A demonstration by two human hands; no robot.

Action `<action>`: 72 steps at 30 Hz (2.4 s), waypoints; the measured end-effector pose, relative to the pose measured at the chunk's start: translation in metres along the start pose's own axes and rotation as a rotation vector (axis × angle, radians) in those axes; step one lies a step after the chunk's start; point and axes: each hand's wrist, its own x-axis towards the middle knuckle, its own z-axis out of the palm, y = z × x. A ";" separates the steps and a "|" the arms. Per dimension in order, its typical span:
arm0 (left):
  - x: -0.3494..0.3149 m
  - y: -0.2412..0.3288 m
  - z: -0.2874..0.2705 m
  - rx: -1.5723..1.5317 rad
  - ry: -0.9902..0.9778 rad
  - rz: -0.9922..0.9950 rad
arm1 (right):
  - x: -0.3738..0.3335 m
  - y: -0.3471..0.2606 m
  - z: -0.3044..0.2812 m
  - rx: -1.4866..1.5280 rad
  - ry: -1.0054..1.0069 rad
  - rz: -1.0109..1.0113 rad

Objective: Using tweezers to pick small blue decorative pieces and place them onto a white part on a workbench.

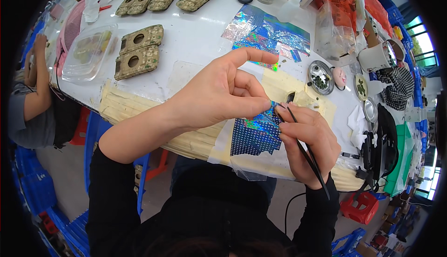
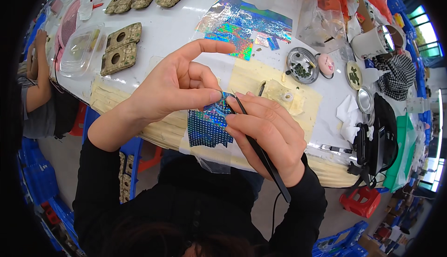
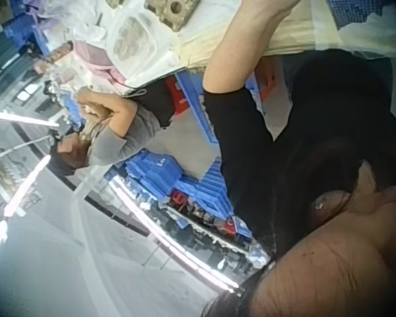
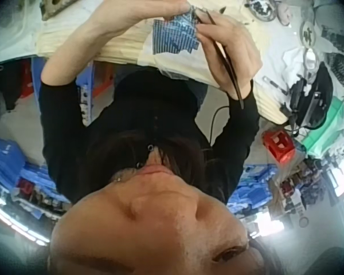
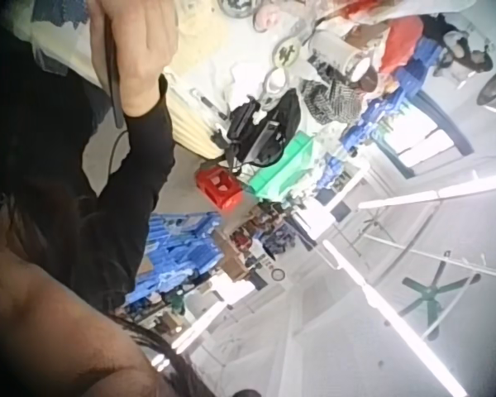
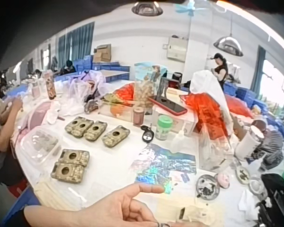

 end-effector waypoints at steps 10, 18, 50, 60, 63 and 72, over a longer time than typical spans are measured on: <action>-0.001 0.001 0.002 0.016 0.001 -0.001 | -0.001 0.000 0.000 0.089 0.012 0.054; -0.001 0.003 0.003 0.017 -0.008 -0.002 | -0.004 0.000 -0.005 0.271 0.009 0.218; -0.001 0.003 0.003 -0.035 0.007 -0.039 | 0.002 -0.003 -0.004 -0.137 -0.019 -0.066; -0.001 0.003 0.003 -0.026 0.014 -0.039 | 0.001 -0.001 -0.004 -0.122 -0.024 -0.068; 0.000 0.002 0.003 -0.036 -0.001 -0.033 | 0.000 -0.003 -0.005 -0.112 -0.027 -0.049; 0.001 0.003 -0.002 0.006 0.011 -0.039 | -0.008 0.002 -0.015 0.104 -0.024 0.099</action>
